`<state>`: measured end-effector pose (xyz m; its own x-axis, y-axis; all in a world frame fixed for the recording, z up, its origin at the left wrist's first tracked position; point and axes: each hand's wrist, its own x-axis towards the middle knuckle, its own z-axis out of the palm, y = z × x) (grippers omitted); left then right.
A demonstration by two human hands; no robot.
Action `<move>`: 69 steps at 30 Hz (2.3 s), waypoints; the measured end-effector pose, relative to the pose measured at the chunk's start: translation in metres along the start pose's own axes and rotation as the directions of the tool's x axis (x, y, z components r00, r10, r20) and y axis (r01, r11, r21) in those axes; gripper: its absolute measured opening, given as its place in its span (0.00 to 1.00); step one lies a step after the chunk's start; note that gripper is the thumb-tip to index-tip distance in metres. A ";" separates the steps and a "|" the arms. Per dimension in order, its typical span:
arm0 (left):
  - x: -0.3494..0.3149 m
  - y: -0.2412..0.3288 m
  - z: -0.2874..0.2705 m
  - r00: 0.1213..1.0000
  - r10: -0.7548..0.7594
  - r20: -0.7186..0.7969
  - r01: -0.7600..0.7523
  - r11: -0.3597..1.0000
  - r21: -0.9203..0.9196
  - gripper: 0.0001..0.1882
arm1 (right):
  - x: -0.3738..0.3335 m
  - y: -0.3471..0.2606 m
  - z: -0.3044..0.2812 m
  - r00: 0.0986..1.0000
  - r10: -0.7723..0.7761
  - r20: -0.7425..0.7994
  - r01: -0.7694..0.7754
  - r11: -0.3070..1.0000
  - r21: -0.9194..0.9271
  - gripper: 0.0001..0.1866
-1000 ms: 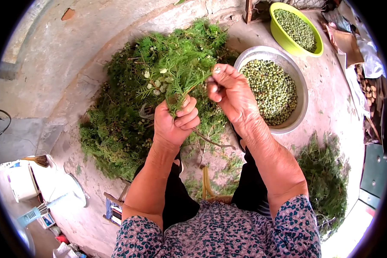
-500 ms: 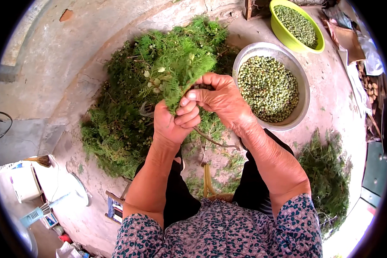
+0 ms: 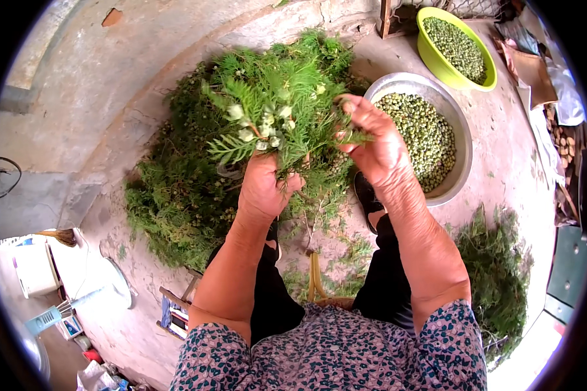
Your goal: The person picks small green pods or seeds from a pile of leafy branches and places them into a metal bowl.
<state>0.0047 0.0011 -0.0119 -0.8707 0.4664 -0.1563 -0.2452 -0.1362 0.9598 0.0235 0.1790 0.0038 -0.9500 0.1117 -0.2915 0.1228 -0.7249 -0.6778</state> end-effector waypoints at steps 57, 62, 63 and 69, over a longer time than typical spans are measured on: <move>-0.002 -0.010 0.021 0.932 -0.195 -0.306 0.145 0.973 -0.177 0.10 | 0.004 -0.005 -0.011 0.794 -0.607 0.033 0.324 0.376 -0.868 0.05; -0.006 -0.034 -0.002 0.969 0.246 -0.008 -0.212 0.849 0.485 0.11 | -0.007 -0.065 -0.052 0.816 -0.519 -0.253 0.226 0.691 -0.687 0.05; -0.005 -0.041 -0.001 0.957 0.288 0.029 -0.262 0.823 0.504 0.12 | -0.006 -0.069 -0.066 0.804 -0.539 -0.251 0.277 0.713 -0.644 0.07; -0.002 -0.021 0.042 0.961 -0.276 0.020 0.244 0.810 -0.533 0.02 | -0.022 -0.098 -0.131 0.560 -0.828 -0.004 0.046 0.037 -0.998 0.18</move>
<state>0.0298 0.0396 -0.0220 -0.7601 0.5037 -0.4105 -0.6386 -0.4621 0.6154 0.0697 0.3365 -0.0114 -0.6327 0.6660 0.3951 0.2470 0.6572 -0.7121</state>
